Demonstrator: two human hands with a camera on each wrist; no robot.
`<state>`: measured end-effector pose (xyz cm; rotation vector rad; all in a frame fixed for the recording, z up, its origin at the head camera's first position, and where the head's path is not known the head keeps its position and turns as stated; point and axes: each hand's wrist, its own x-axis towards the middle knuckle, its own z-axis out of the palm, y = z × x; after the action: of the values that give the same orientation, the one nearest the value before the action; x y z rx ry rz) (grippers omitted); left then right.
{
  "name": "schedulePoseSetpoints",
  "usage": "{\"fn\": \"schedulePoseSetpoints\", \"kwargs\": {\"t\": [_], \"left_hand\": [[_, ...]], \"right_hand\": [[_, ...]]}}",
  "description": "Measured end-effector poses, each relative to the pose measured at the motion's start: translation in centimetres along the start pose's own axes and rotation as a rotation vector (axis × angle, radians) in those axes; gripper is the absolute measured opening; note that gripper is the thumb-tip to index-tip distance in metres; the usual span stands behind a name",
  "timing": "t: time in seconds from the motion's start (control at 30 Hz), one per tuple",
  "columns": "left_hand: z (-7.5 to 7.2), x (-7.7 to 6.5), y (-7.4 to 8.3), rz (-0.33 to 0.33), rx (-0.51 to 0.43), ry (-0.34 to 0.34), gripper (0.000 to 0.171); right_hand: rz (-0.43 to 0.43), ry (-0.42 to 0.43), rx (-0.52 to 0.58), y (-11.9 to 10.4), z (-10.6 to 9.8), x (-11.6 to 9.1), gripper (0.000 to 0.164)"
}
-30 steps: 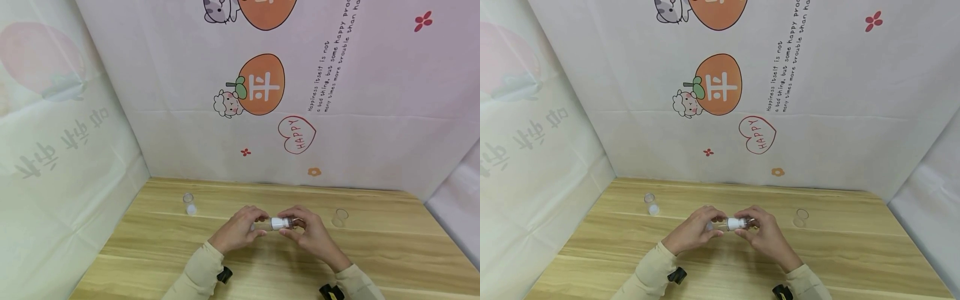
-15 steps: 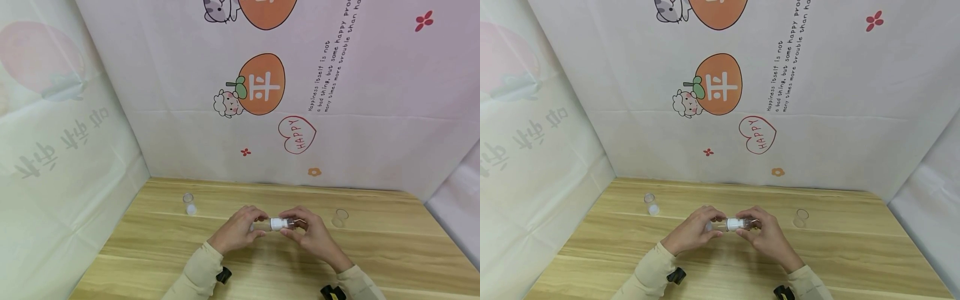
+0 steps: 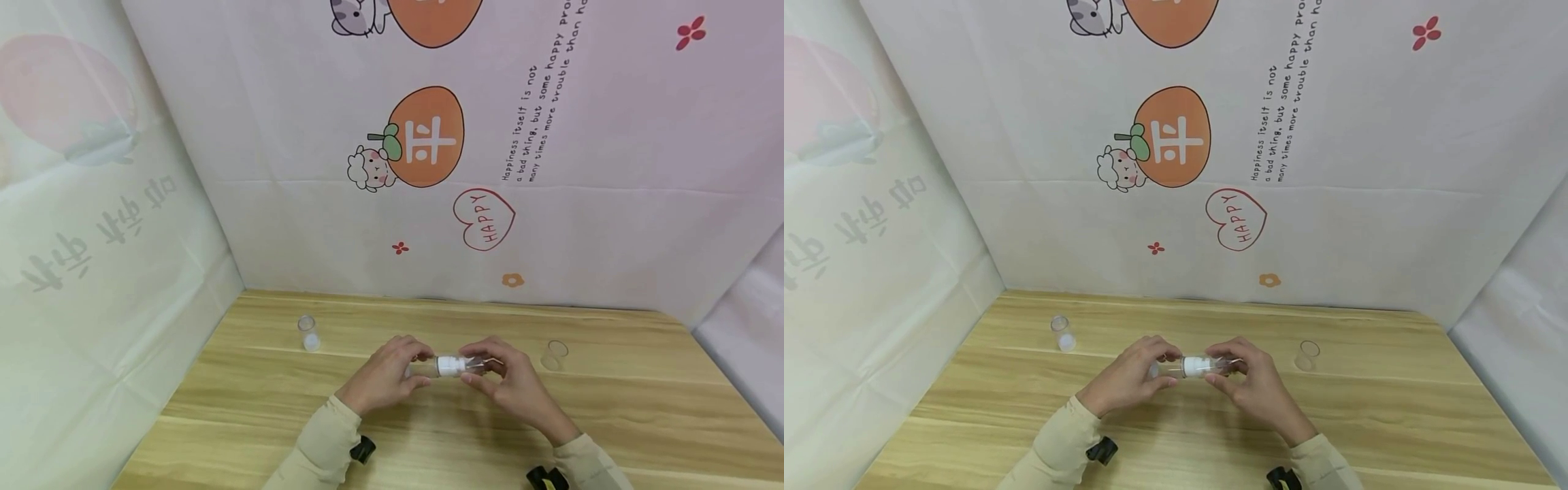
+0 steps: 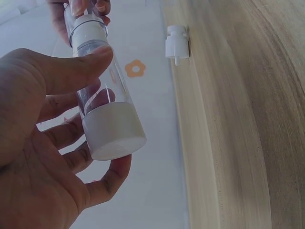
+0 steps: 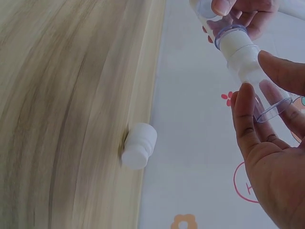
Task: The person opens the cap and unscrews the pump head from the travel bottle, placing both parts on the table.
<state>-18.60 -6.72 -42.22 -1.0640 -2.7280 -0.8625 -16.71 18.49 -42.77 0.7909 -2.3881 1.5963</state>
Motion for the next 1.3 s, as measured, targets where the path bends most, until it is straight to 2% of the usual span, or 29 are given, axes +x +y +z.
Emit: {"fn": "schedulePoseSetpoints", "kwargs": {"t": [0.7,1.3], "left_hand": [[-0.1,-0.4,-0.2,-0.02,0.01,-0.006,0.035],[0.1,-0.5,-0.3,-0.027,0.014,-0.021,0.035]], "right_hand": [[-0.006,0.004,-0.016,-0.2,-0.9,-0.4,0.032],[-0.003,0.077,-0.072,0.3,-2.2,-1.0,0.035]]}}
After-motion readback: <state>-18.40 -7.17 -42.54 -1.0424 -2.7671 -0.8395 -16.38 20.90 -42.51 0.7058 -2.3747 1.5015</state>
